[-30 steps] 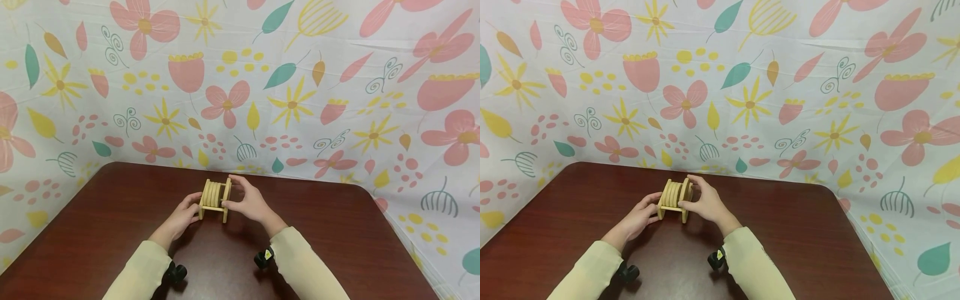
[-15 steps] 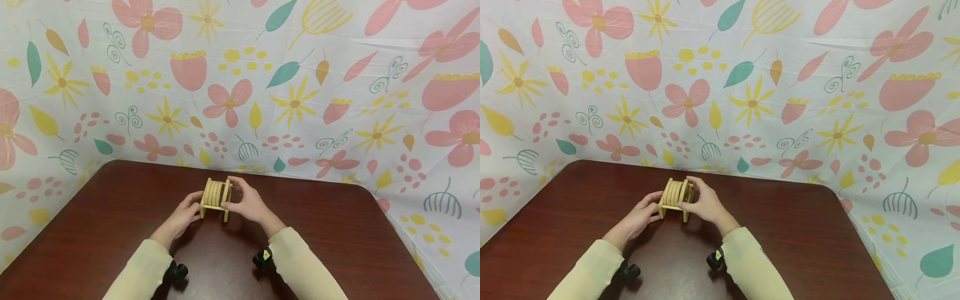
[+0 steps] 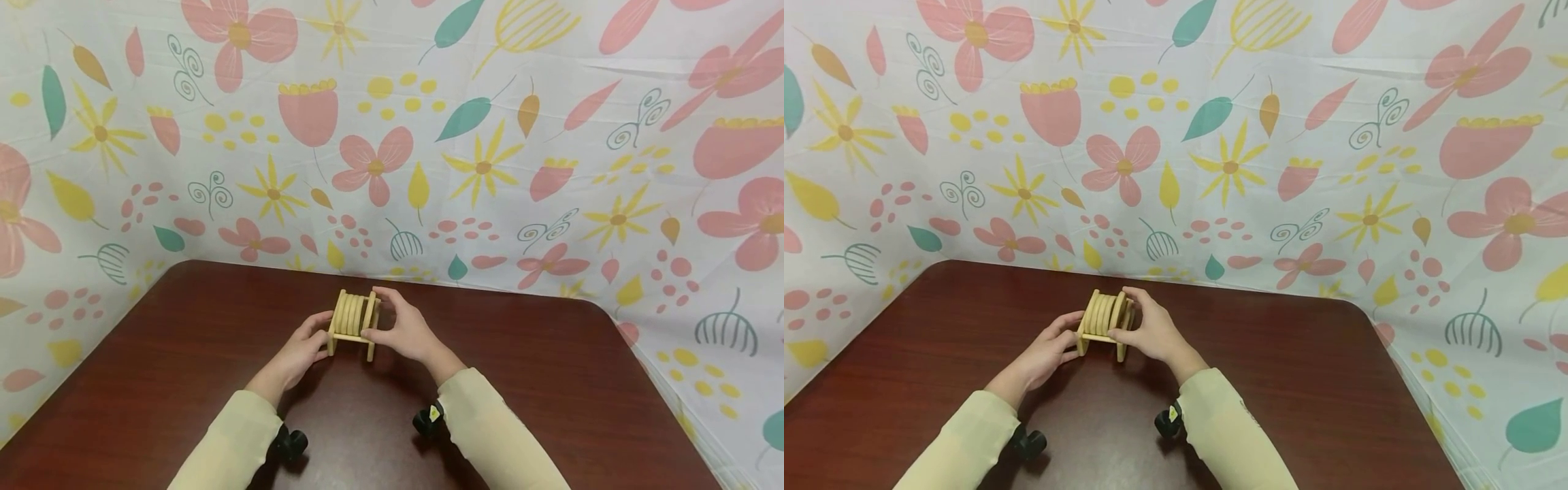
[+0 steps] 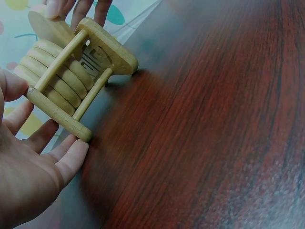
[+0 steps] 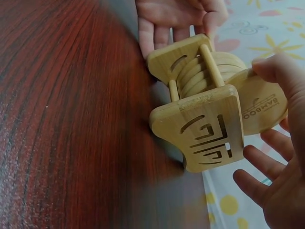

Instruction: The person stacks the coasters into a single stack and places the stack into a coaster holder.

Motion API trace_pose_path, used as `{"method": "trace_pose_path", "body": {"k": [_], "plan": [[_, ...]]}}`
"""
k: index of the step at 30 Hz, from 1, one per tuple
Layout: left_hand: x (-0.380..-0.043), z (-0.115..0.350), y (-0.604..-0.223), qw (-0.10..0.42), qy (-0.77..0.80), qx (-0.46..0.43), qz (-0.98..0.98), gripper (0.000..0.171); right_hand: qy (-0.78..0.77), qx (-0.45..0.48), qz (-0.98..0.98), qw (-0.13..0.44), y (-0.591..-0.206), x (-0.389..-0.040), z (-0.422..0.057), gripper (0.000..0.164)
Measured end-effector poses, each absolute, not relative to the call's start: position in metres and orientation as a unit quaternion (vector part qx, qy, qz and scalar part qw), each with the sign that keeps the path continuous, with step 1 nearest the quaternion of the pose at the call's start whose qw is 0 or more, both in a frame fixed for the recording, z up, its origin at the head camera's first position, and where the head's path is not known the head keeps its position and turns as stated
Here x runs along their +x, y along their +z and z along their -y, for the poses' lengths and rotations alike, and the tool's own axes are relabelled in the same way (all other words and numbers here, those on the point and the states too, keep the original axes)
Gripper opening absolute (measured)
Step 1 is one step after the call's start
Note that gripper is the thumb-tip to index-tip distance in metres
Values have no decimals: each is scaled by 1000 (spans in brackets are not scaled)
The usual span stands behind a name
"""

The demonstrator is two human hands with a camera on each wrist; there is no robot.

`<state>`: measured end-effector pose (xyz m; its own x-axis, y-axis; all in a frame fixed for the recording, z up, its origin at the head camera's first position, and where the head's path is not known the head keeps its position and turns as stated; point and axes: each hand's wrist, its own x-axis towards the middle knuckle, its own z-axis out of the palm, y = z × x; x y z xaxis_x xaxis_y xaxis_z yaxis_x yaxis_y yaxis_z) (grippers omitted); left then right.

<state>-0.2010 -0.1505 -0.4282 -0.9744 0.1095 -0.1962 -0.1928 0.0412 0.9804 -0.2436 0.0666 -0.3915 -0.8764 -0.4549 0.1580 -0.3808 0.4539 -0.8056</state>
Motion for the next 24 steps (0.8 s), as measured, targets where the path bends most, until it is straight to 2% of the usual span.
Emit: {"method": "trace_pose_path", "body": {"k": [9,16,24], "plan": [[-201,152,-428,113,690,-26,-715,55,-442,-235,-865,48,-394,-245,-66,74],[-203,152,-428,114,690,-16,-714,54,-420,-221,-879,37,-396,-246,-66,60],[-201,152,-427,113,695,-24,-710,55,-421,-223,-879,33,-401,-246,-64,58]]}}
